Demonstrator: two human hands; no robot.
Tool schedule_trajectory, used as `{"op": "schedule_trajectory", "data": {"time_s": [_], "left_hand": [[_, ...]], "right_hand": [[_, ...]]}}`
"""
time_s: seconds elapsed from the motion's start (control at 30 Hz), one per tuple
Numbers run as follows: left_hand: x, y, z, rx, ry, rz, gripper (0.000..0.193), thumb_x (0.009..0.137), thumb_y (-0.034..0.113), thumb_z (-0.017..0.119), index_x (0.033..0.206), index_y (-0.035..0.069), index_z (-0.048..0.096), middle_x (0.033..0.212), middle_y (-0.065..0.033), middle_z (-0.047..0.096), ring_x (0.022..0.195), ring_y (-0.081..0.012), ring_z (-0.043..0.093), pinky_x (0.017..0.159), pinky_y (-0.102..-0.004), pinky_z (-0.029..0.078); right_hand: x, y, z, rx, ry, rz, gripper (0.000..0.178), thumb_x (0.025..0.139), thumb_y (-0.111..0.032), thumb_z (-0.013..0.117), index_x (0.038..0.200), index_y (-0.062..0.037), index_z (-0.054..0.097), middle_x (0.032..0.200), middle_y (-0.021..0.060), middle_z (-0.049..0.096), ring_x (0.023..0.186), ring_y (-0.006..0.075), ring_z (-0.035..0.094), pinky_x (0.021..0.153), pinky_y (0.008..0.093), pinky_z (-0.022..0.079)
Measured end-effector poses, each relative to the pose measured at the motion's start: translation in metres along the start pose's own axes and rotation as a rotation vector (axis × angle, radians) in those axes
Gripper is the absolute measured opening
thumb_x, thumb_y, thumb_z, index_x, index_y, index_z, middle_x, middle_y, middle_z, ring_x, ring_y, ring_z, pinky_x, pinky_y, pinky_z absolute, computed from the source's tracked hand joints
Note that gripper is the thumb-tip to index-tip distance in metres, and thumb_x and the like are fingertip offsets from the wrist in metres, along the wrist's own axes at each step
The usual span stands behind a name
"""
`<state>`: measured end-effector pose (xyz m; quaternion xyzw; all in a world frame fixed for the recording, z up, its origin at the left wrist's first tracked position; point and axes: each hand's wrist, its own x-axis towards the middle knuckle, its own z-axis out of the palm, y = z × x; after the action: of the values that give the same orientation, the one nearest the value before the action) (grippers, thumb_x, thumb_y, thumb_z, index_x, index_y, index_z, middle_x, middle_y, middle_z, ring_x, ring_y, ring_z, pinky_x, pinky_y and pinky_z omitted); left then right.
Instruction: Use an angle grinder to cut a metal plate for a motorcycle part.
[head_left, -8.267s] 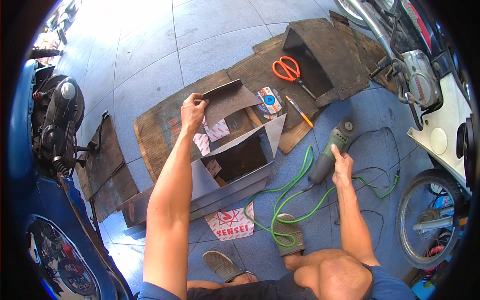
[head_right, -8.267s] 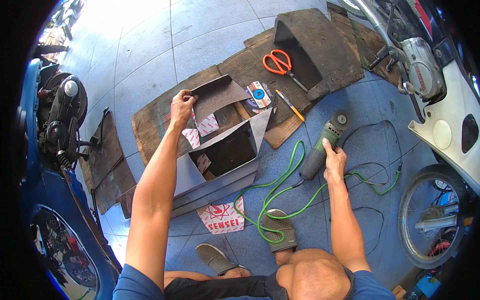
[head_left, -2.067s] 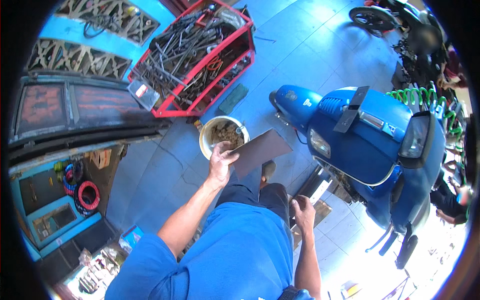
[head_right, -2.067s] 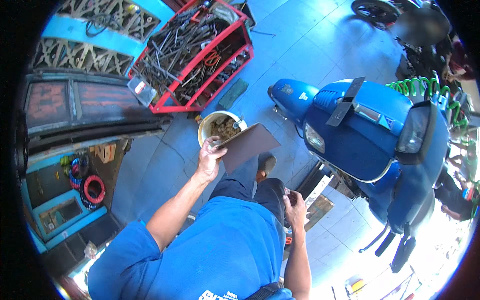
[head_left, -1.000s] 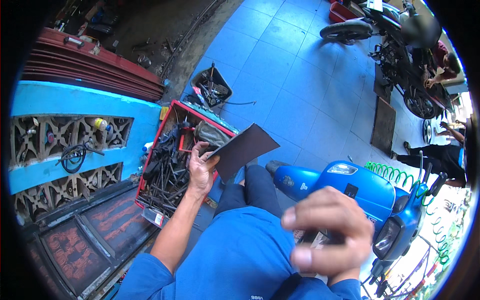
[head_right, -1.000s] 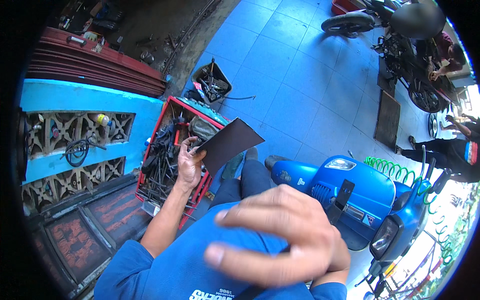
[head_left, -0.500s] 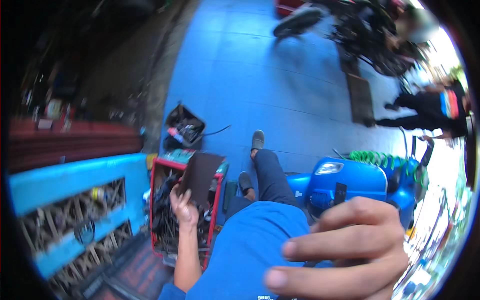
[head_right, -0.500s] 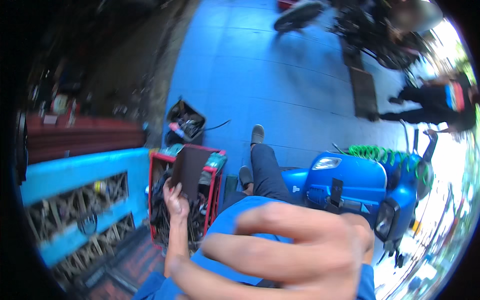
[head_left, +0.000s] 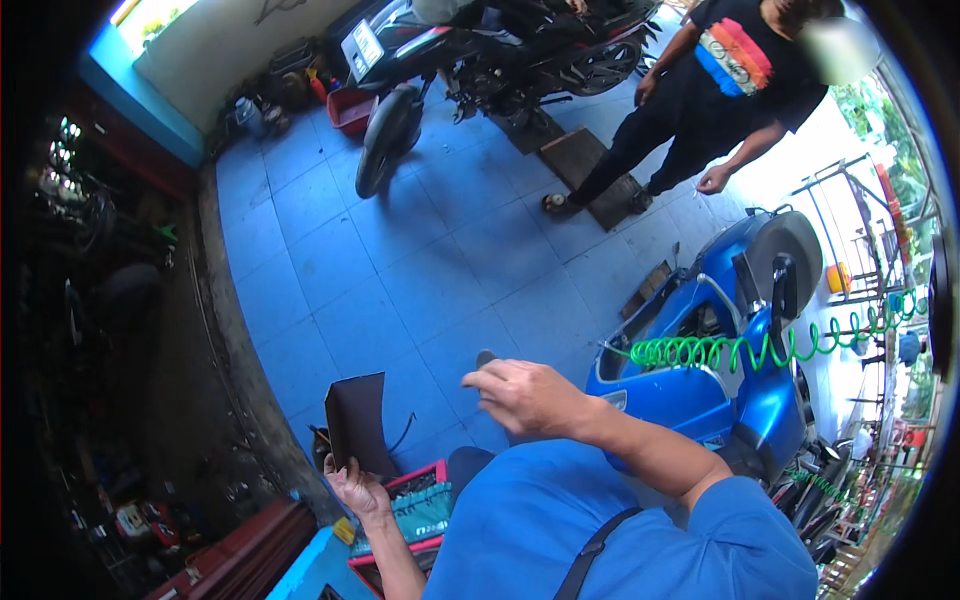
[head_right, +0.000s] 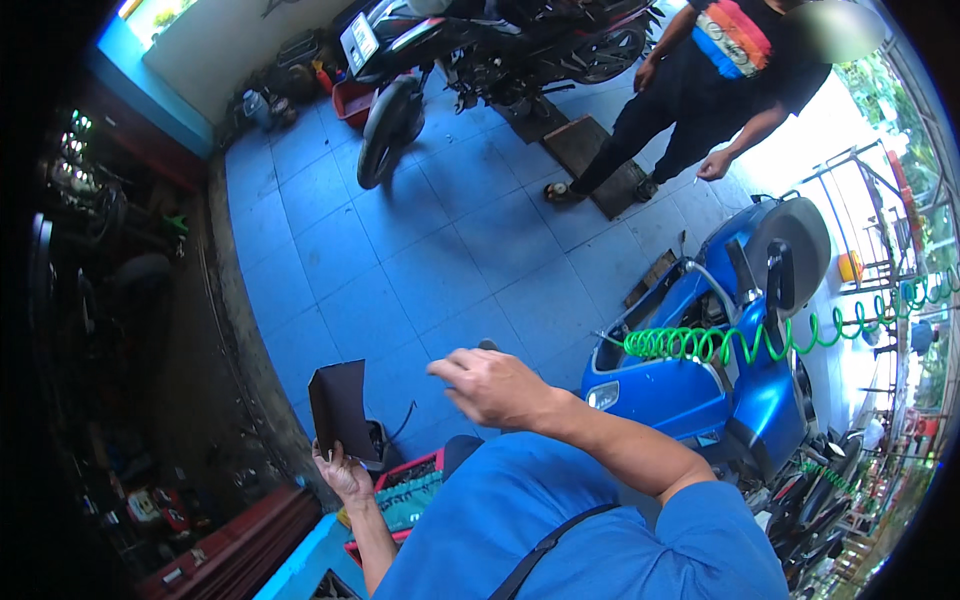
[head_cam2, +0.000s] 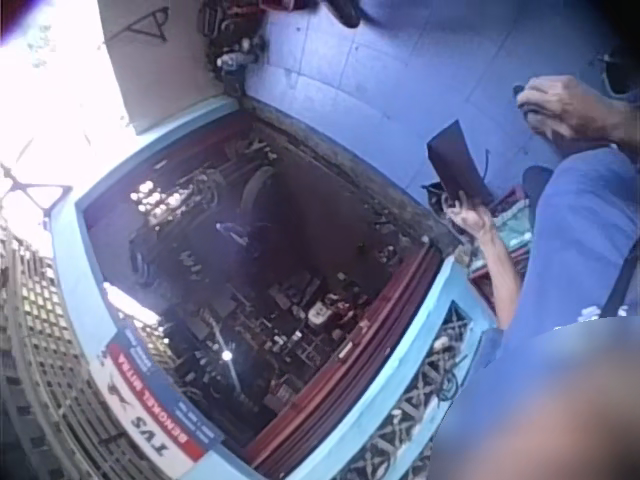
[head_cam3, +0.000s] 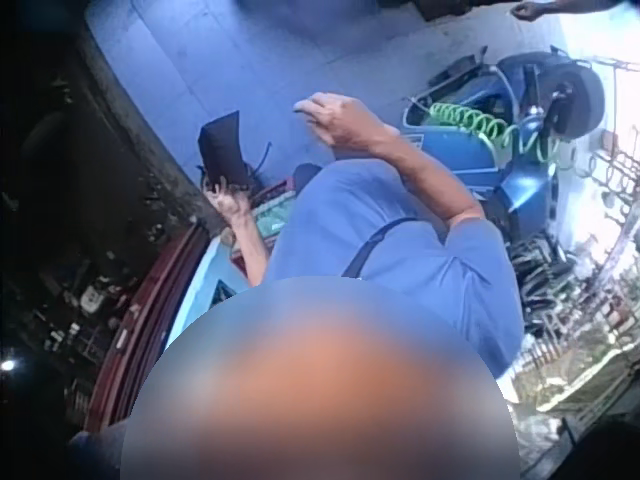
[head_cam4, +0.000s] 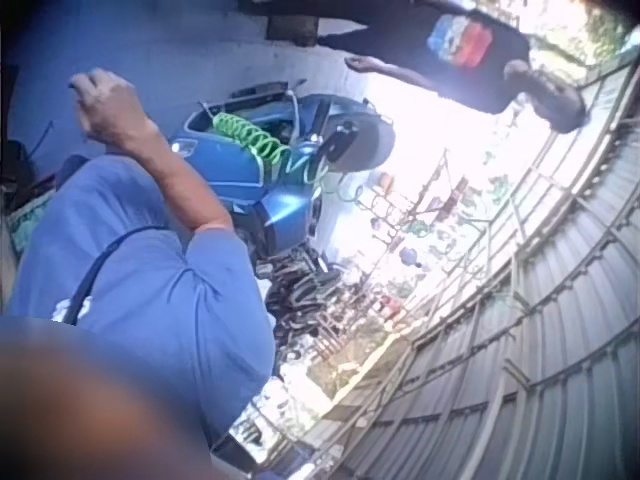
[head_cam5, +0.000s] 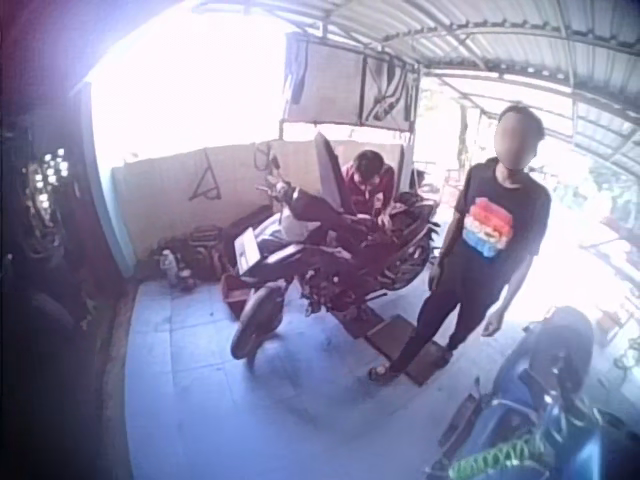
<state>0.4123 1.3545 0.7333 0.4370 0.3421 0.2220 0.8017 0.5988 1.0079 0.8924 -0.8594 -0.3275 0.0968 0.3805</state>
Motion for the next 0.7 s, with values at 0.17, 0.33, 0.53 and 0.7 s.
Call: {"op": "schedule_trajectory", "data": {"time_s": [0.17, 0.33, 0.53, 0.7], "left_hand": [[0.039, 0.03, 0.104, -0.008, -0.068, -0.08, 0.042, 0.099, -0.001, 0.061, 0.137, 0.013, 0.049, 0.115, -0.0066, 0.064, 0.082, -0.0072, 0.063, 0.052, -0.016, 0.044], [0.083, 0.029, 0.105, -0.016, -0.304, -0.14, 0.041, 0.103, 0.001, 0.053, 0.141, 0.013, 0.046, 0.116, -0.0069, 0.064, 0.077, -0.0062, 0.061, 0.047, -0.0131, 0.038], [0.095, 0.034, 0.193, 0.028, -0.37, -0.173, 0.054, 0.094, -0.009, 0.063, 0.142, 0.01, 0.045, 0.118, -0.0099, 0.067, 0.099, -0.0181, 0.067, 0.081, -0.0279, 0.056], [0.109, 0.04, 0.234, 0.035, -0.617, -0.195, 0.058, 0.092, -0.009, 0.069, 0.142, 0.007, 0.045, 0.121, -0.0131, 0.069, 0.109, -0.0239, 0.068, 0.098, -0.0369, 0.056]], "right_hand": [[-0.005, 0.078, -0.009, -0.071, -0.034, 0.275, 0.038, 0.092, -0.019, 0.066, 0.127, -0.0063, 0.061, 0.109, 0.018, 0.069, 0.101, 0.0382, 0.069, 0.088, 0.0475, 0.057], [0.003, 0.107, -0.004, -0.072, -0.046, 0.429, 0.035, 0.092, -0.02, 0.066, 0.123, -0.0058, 0.061, 0.106, 0.0206, 0.069, 0.1, 0.0402, 0.069, 0.086, 0.0497, 0.057], [0.031, 0.09, 0.005, 0.0, 0.064, 0.476, 0.032, 0.095, -0.021, 0.066, 0.123, -0.0064, 0.063, 0.108, 0.0183, 0.069, 0.104, 0.0388, 0.068, 0.09, 0.0482, 0.056], [0.006, 0.092, 0.025, 0.034, 0.176, 0.545, 0.031, 0.096, -0.023, 0.065, 0.123, -0.006, 0.062, 0.108, 0.0192, 0.068, 0.103, 0.0395, 0.069, 0.089, 0.0494, 0.056]]}}
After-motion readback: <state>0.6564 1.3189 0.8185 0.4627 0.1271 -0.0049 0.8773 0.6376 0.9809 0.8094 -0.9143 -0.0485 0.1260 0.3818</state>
